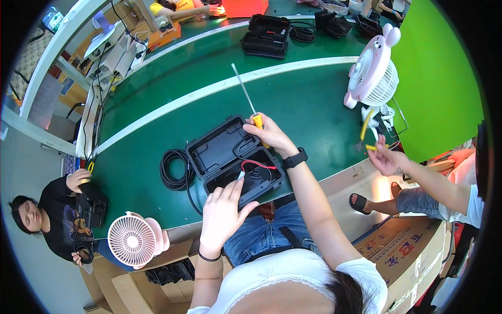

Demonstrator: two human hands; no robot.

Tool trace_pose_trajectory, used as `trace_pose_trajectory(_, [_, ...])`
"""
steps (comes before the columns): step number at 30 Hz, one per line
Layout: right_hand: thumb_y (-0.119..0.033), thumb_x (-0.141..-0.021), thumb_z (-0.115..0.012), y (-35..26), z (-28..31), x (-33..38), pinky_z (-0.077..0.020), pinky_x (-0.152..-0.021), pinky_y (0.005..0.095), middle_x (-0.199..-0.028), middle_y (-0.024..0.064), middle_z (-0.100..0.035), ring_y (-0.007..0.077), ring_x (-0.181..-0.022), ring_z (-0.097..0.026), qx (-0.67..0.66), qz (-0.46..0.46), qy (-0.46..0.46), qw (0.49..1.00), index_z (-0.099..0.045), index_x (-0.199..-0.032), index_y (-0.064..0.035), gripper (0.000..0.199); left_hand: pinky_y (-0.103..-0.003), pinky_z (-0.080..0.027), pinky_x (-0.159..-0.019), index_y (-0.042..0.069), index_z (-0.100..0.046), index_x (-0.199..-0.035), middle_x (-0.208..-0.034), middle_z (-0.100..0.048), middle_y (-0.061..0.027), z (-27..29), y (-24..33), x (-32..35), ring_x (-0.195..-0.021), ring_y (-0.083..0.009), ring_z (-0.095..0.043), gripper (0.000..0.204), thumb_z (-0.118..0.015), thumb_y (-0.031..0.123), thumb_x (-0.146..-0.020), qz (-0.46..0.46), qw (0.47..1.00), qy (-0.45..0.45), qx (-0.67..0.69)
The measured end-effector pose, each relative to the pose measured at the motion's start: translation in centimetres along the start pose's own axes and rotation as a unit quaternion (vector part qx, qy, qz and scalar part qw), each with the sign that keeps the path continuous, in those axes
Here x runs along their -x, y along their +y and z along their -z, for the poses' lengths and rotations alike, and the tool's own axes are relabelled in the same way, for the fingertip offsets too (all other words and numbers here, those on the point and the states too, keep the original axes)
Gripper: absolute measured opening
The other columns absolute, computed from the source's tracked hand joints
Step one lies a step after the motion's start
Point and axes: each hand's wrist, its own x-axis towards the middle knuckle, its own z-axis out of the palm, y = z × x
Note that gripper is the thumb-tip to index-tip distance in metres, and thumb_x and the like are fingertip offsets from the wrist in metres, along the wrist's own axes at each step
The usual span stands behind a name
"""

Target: Assemble small solar panel components into a storage case and secure with screws.

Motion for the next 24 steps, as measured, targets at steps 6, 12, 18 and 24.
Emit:
trace_pose_trajectory(6, [-0.009, -0.084, -0.079, -2.5, 0.9, 2.4, -0.0490, -0.084, 0.0258, -0.131, 0.0152, -0.060, 0.0135, -0.107, -0.059, -0.144, 0.063, -0.012, 0.987, -0.048, -0.103, -0.0118, 0.036, -0.049, -0.031, -0.105, 0.005, -0.077, -0.096, -0.081, -0.070, -0.0095, -1.1, -1.0, 1.0, -0.093, -0.0240, -0.057, 0.054, -0.076, 0.055, -0.073, 0.011, 0.998, 0.047, -0.051])
trace_pose_trajectory(12, [0.005, -0.080, -0.073, -4.3, 3.1, 4.8, -0.0452, -0.091, 0.0236, -0.137, 0.0233, -0.056, 0.0246, -0.137, -0.045, -0.119, 0.181, 0.003, 0.976, -0.038, -0.092, -0.0152, 0.042, -0.056, -0.017, -0.118, 0.008, -0.078, -0.091, -0.080, -0.069, -0.0047, -0.5, -2.4, -0.1, -0.092, -0.0187, -0.060, 0.062, -0.073, 0.066, -0.070, 0.027, 0.996, 0.022, -0.081])
trace_pose_trajectory(18, [0.014, -0.076, -0.067, -4.5, 2.6, 6.7, -0.0476, -0.081, 0.0179, -0.133, 0.0171, -0.059, 0.0326, -0.146, -0.034, -0.092, 0.205, 0.016, 0.974, -0.038, -0.091, -0.0154, 0.044, -0.056, -0.026, -0.113, 0.008, -0.060, -0.125, -0.132, -0.054, -0.0097, -1.6, -2.9, 0.4, -0.122, -0.0289, -0.051, 0.084, -0.075, 0.067, -0.067, 0.018, 0.981, 0.183, -0.061])
trace_pose_trajectory(24, [0.018, -0.074, -0.065, -4.2, 2.4, 7.5, -0.0501, -0.077, 0.0181, -0.133, 0.0156, -0.057, 0.0347, -0.148, -0.029, -0.140, 0.189, 0.016, 0.972, -0.038, -0.091, -0.0153, 0.046, -0.046, -0.048, -0.097, 0.007, -0.060, -0.112, -0.132, -0.050, -0.0166, -3.2, -4.3, 2.4, -0.121, -0.0385, -0.051, 0.073, -0.094, 0.038, -0.055, 0.030, 0.951, 0.277, 0.134])
